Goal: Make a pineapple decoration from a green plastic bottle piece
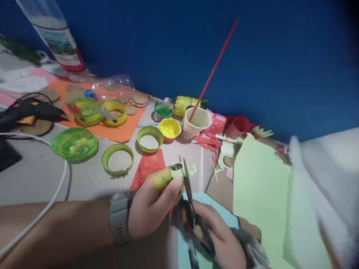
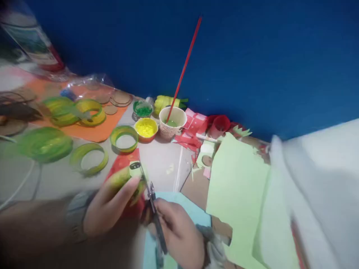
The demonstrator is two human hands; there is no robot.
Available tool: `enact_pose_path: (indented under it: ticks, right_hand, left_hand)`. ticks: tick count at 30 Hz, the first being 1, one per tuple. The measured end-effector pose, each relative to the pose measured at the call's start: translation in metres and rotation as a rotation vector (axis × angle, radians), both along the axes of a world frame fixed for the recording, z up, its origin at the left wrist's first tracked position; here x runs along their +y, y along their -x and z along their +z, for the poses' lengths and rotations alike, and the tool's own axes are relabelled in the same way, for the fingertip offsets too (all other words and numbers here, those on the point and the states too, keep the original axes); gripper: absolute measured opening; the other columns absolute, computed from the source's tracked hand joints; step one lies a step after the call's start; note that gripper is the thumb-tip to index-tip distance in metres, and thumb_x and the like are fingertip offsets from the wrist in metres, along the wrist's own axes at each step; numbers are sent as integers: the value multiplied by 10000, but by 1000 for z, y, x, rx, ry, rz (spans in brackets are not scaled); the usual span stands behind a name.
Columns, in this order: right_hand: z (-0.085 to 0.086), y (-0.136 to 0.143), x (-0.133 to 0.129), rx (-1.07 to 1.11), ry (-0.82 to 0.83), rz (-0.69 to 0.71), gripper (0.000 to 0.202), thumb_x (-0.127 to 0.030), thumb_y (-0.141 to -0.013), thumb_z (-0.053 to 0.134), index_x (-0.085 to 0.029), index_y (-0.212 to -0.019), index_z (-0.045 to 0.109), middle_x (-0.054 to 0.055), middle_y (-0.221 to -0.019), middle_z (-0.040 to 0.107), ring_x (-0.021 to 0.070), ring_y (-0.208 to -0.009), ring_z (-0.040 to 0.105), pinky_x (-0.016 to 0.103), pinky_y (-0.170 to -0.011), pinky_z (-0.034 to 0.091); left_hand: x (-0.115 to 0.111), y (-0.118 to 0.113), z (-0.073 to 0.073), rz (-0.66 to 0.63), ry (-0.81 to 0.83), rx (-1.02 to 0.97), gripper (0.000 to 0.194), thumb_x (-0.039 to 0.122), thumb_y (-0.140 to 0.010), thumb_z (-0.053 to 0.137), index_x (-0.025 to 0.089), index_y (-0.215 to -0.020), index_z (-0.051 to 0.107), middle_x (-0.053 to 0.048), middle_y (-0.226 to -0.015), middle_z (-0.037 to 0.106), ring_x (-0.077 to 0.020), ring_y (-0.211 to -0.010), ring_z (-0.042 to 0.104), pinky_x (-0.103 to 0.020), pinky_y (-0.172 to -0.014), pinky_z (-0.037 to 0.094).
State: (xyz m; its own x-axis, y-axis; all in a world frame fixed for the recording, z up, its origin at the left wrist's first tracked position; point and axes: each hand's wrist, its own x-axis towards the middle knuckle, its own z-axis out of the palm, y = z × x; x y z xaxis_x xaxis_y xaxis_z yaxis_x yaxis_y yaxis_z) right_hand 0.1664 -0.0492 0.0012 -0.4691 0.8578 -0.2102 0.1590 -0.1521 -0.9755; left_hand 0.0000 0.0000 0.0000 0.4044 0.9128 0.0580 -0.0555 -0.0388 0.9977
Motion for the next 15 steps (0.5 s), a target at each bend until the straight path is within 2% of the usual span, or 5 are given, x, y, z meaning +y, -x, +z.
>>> enact_pose_path:
  ticks: [9, 15]
  right_hand:
    - [-4, -2, -1, -113, 25, -7, 515, -667, -885, 427, -186, -699, 423, -19, -651, 375, 132, -602, 347, 249, -552, 290]
    - [-4, -4, -2, -99, 8, -21, 484, -628, -907, 429, -182, -720, 431, -20, -659, 387, 128, -610, 358, 245, -564, 293]
  left_hand:
    - [-1, 2, -2, -23, 43, -53, 385, 319, -1010, 331, 187, -653, 388, 54, -588, 390, -74, -541, 369, -203, -529, 324]
    - [-1, 3, -1, -31, 49, -62, 385, 288, -1011, 334, 186, -644, 385, 50, -600, 392, -77, -549, 378, -219, -545, 326]
